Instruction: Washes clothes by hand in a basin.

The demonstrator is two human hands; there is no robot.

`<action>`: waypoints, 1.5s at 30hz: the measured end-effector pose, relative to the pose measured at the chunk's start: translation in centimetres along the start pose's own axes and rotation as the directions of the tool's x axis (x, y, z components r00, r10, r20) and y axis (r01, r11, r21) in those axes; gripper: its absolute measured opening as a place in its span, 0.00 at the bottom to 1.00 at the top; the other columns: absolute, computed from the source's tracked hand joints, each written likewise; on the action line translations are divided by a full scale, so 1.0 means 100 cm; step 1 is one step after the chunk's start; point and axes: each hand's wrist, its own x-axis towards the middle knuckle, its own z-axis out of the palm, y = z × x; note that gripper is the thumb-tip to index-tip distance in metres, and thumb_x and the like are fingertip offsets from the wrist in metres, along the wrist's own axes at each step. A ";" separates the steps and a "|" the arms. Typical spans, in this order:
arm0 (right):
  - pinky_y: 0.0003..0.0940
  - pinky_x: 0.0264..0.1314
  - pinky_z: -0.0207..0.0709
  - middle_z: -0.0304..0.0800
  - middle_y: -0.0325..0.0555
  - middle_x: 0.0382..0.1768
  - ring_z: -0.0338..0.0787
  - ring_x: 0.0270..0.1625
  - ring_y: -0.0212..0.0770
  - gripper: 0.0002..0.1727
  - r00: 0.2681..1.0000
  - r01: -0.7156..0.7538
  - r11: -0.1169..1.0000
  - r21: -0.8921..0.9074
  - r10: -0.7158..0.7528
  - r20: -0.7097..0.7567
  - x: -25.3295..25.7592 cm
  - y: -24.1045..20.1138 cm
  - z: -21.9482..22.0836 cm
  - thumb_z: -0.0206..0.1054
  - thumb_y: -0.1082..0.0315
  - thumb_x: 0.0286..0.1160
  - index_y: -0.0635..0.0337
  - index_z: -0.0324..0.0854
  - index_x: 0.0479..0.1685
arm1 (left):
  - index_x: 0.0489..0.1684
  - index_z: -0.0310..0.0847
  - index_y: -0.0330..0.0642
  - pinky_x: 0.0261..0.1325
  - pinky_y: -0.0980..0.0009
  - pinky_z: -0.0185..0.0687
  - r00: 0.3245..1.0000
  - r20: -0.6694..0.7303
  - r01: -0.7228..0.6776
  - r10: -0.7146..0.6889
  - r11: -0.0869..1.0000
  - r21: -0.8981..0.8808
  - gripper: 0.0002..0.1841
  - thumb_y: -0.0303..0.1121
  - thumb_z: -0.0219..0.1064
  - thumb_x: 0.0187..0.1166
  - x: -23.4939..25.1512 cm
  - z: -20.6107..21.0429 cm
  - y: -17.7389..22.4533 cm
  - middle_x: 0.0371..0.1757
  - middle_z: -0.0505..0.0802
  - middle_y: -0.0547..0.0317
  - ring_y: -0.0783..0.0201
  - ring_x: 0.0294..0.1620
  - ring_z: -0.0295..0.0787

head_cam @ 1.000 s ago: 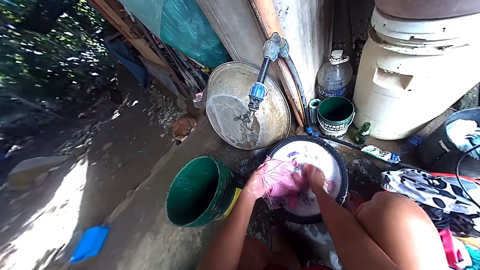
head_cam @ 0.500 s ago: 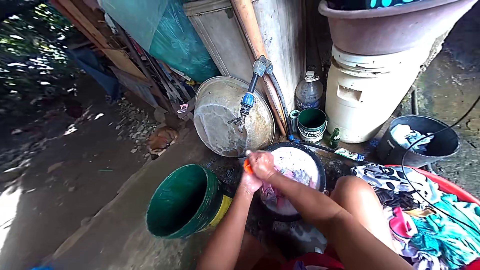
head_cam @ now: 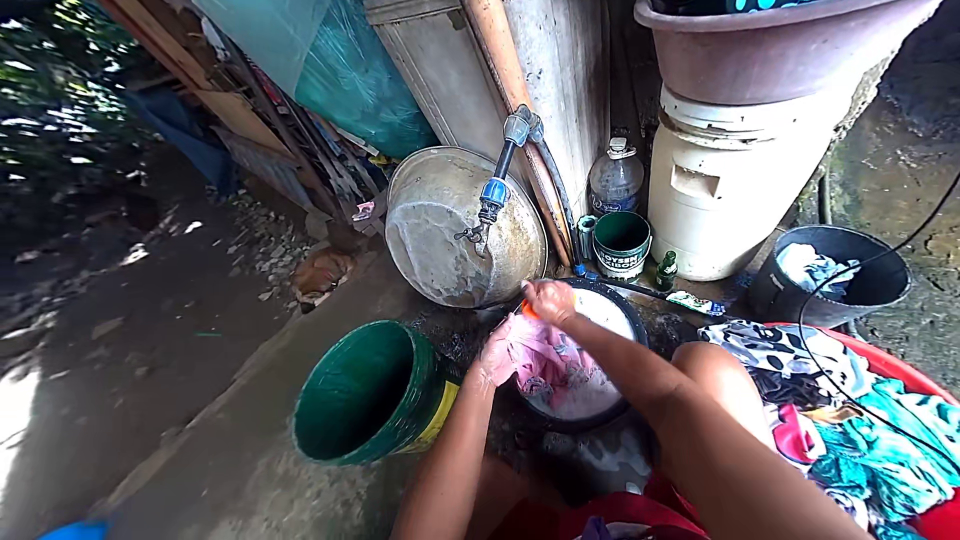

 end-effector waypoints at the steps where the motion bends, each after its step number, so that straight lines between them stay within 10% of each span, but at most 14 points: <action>1: 0.69 0.70 0.72 0.91 0.64 0.59 0.86 0.70 0.63 0.29 0.997 0.004 0.999 -0.036 -0.001 0.072 0.014 0.013 -0.010 0.45 0.50 0.93 0.63 0.86 0.58 | 0.67 0.75 0.35 0.59 0.63 0.87 0.998 -0.055 -0.029 0.039 0.984 0.176 0.21 0.39 0.40 0.96 0.002 -0.003 0.002 0.53 0.91 0.49 0.62 0.53 0.90; 6: 0.44 0.44 0.73 0.85 0.51 0.45 0.78 0.39 0.40 0.17 0.850 0.025 0.988 0.154 -0.102 0.516 0.009 0.010 -0.013 0.57 0.62 0.89 0.58 0.83 0.68 | 0.65 0.79 0.24 0.77 0.51 0.71 0.944 -0.049 -0.108 0.326 0.445 0.889 0.22 0.37 0.51 0.93 0.014 -0.005 0.003 0.62 0.87 0.30 0.46 0.69 0.83; 8: 0.45 0.39 0.69 0.80 0.49 0.35 0.74 0.34 0.40 0.17 0.781 0.013 0.999 0.047 -0.039 0.624 -0.001 0.009 -0.007 0.57 0.59 0.88 0.64 0.83 0.54 | 0.64 0.79 0.23 0.76 0.49 0.71 0.926 0.019 -0.151 0.377 0.326 0.933 0.22 0.37 0.50 0.92 0.011 0.003 0.011 0.60 0.88 0.29 0.43 0.68 0.84; 12: 0.69 0.58 0.75 0.88 0.73 0.50 0.88 0.56 0.66 0.28 0.741 0.142 0.934 -0.328 0.120 0.661 0.001 0.030 0.001 0.61 0.54 0.85 0.80 0.84 0.48 | 0.66 0.78 0.23 0.76 0.51 0.71 0.892 -0.124 -0.118 0.434 0.489 0.864 0.24 0.39 0.51 0.93 0.009 -0.009 0.018 0.62 0.87 0.30 0.46 0.68 0.83; 18: 0.64 0.55 0.75 0.89 0.63 0.41 0.88 0.49 0.58 0.19 0.896 0.160 0.986 -0.046 -0.125 0.426 0.036 0.055 -0.019 0.60 0.61 0.86 0.70 0.87 0.41 | 0.47 0.79 0.29 0.53 0.62 0.84 0.978 -0.099 -0.035 0.181 0.617 0.786 0.21 0.29 0.84 0.61 0.000 -0.037 0.018 0.41 0.88 0.49 0.62 0.43 0.85; 24: 0.68 0.59 0.76 0.91 0.63 0.46 0.89 0.55 0.60 0.22 0.945 0.028 0.995 0.098 -0.058 0.322 0.051 0.041 -0.023 0.59 0.55 0.86 0.66 0.89 0.44 | 0.60 0.72 0.29 0.56 0.61 0.87 0.979 -0.155 -0.094 0.134 0.966 0.240 0.16 0.13 0.56 0.74 -0.002 -0.007 -0.001 0.53 0.88 0.46 0.60 0.52 0.87; 28: 0.66 0.50 0.79 0.90 0.59 0.41 0.90 0.48 0.59 0.24 0.997 -0.021 0.902 0.431 0.050 -0.057 0.042 0.018 0.011 0.63 0.45 0.82 0.61 0.83 0.49 | 0.67 0.69 0.38 0.52 0.59 0.90 0.996 -0.091 -0.041 0.019 0.970 -0.241 0.18 0.37 0.37 0.96 0.007 0.008 -0.014 0.47 0.92 0.48 0.58 0.47 0.92; 33: 0.62 0.52 0.76 0.91 0.55 0.37 0.91 0.46 0.56 0.31 0.926 0.375 0.914 0.152 -0.364 -0.099 -0.035 -0.055 0.025 0.67 0.39 0.72 0.61 0.83 0.52 | 0.71 0.69 0.35 0.59 0.65 0.77 0.944 -0.331 -0.097 -0.003 0.954 -0.285 0.24 0.34 0.27 0.96 -0.020 0.069 0.016 0.51 0.84 0.48 0.61 0.49 0.80; 38: 0.65 0.51 0.81 0.94 0.55 0.39 0.93 0.48 0.59 0.27 0.972 0.050 0.994 0.102 -0.024 -0.235 0.018 -0.001 -0.003 0.69 0.42 0.73 0.56 0.83 0.56 | 0.68 0.72 0.39 0.57 0.56 0.89 0.998 0.004 -0.053 0.058 0.945 -0.322 0.25 0.46 0.34 0.96 0.004 0.024 0.000 0.52 0.91 0.48 0.56 0.52 0.92; 43: 0.64 0.49 0.77 0.92 0.55 0.33 0.92 0.43 0.57 0.27 0.913 0.377 0.917 0.132 -0.344 -0.217 -0.027 -0.048 0.022 0.68 0.44 0.68 0.61 0.85 0.48 | 0.51 0.79 0.50 0.45 0.58 0.89 0.988 0.062 -0.096 0.139 0.885 -0.455 0.39 0.64 0.21 0.87 0.010 0.004 -0.015 0.42 0.94 0.55 0.59 0.44 0.92; 45: 0.66 0.54 0.79 0.93 0.57 0.39 0.93 0.49 0.60 0.26 0.954 0.269 0.955 0.127 -0.245 -0.174 -0.016 -0.034 0.012 0.66 0.45 0.74 0.61 0.85 0.54 | 0.56 0.77 0.47 0.49 0.58 0.90 0.995 0.031 -0.079 0.099 0.915 -0.395 0.33 0.55 0.24 0.92 0.006 0.013 -0.011 0.44 0.93 0.53 0.59 0.46 0.92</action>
